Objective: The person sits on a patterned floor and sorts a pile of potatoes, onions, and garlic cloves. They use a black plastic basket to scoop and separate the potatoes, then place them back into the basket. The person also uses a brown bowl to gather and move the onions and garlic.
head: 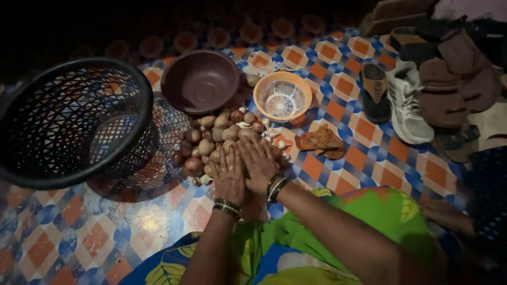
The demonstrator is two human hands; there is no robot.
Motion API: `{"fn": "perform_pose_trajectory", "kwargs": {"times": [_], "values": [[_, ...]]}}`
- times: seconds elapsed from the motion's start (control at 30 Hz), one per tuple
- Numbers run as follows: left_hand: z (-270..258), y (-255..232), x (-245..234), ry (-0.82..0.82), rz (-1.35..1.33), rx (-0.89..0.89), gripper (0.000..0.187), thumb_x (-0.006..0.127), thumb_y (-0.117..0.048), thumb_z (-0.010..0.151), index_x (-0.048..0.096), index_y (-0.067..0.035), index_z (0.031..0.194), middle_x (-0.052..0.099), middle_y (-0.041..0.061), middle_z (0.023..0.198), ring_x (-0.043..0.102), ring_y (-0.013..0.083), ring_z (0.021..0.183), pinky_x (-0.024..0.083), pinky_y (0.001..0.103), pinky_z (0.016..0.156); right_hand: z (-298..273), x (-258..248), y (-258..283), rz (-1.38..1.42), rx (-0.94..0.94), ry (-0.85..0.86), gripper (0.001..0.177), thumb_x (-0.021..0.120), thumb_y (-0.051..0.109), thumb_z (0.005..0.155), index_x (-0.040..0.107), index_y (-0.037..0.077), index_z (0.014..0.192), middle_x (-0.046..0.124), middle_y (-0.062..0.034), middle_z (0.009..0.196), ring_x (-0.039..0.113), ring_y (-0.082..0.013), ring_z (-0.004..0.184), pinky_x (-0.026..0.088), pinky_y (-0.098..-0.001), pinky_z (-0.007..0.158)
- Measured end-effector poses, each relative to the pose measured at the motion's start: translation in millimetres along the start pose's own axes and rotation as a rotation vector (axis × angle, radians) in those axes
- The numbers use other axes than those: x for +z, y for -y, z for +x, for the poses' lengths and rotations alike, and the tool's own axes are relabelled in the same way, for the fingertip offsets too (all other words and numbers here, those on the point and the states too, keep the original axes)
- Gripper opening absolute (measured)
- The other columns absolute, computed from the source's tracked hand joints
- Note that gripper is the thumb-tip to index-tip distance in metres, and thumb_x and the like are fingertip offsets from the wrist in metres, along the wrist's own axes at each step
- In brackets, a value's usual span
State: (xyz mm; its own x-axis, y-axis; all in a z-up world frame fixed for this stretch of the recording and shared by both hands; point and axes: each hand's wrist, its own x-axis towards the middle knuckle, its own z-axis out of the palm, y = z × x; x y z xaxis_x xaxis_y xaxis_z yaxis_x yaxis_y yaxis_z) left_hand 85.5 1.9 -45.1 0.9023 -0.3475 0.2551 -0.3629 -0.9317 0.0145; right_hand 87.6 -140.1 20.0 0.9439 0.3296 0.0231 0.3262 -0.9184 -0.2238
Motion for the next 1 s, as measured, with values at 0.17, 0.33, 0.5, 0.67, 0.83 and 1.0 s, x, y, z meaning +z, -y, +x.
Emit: {"fn": "perform_pose_trajectory", "kwargs": {"times": [0.17,0.33,0.5,0.67,0.83,1.0], "values": [[27.7,13.2,17.9,0.046,-0.048,-0.002,0.081,0.049,-0.026,0.088,0.021,-0.003,0.160,0.019,0.013,0.170,0.009,0.0363,0.157,0.006,0.066,0.120,23.1,0.5,-9.4,0.010,0.024,-0.031,0.107,0.074,0.027,0.072,0.018,0.009,0.162,0.007,-0.0160,0.171,-0.002,-0.0349,0.159,0.000,-0.0583,0.126],[42.9,21.7,51.4,0.110,-0.080,-0.013,0.075,0.047,-0.027,0.092,0.022,-0.007,0.160,0.017,0.012,0.171,0.008,0.0365,0.157,0.009,0.068,0.119,40.5,3.6,-18.6,-0.017,0.073,0.115,0.107,0.074,0.036,0.074,0.017,0.011,0.161,0.004,-0.0145,0.171,-0.004,-0.0363,0.157,0.003,-0.0631,0.123],[44.6,22.6,63.2,0.244,-0.063,-0.032,0.072,0.040,-0.029,0.098,0.018,-0.007,0.163,0.013,0.015,0.170,0.009,0.0361,0.156,0.013,0.069,0.117,46.0,10.3,-21.2,-0.019,0.107,0.210,0.102,0.072,0.041,0.078,0.020,0.012,0.160,0.004,-0.0146,0.172,-0.002,-0.0352,0.158,0.009,-0.0616,0.125],[51.6,19.4,55.1,0.355,-0.121,-0.038,0.072,0.039,-0.030,0.096,0.017,-0.008,0.161,0.010,0.012,0.172,0.006,0.0384,0.157,0.011,0.064,0.121,45.4,9.9,-24.9,-0.014,0.131,0.251,0.105,0.072,0.041,0.078,0.016,0.013,0.162,0.003,-0.0128,0.172,-0.002,-0.0327,0.159,0.011,-0.0601,0.125],[58.0,21.5,54.8,0.257,-0.096,0.005,0.075,0.038,-0.028,0.095,0.015,-0.008,0.163,0.012,0.012,0.171,0.008,0.0368,0.157,0.013,0.065,0.119,48.5,4.6,-27.3,-0.024,0.131,0.231,0.107,0.069,0.045,0.082,0.008,0.013,0.164,0.002,-0.0124,0.172,-0.001,-0.0320,0.158,0.011,-0.0592,0.125],[68.5,21.9,54.4,0.217,-0.012,0.004,0.070,0.037,-0.028,0.098,0.015,-0.011,0.162,0.012,0.009,0.172,0.009,0.0364,0.157,0.014,0.065,0.121,55.4,-6.6,-27.6,-0.091,0.151,0.286,0.107,0.071,0.042,0.084,0.005,0.013,0.164,-0.002,-0.0132,0.173,-0.005,-0.0331,0.160,0.008,-0.0557,0.127]]}}
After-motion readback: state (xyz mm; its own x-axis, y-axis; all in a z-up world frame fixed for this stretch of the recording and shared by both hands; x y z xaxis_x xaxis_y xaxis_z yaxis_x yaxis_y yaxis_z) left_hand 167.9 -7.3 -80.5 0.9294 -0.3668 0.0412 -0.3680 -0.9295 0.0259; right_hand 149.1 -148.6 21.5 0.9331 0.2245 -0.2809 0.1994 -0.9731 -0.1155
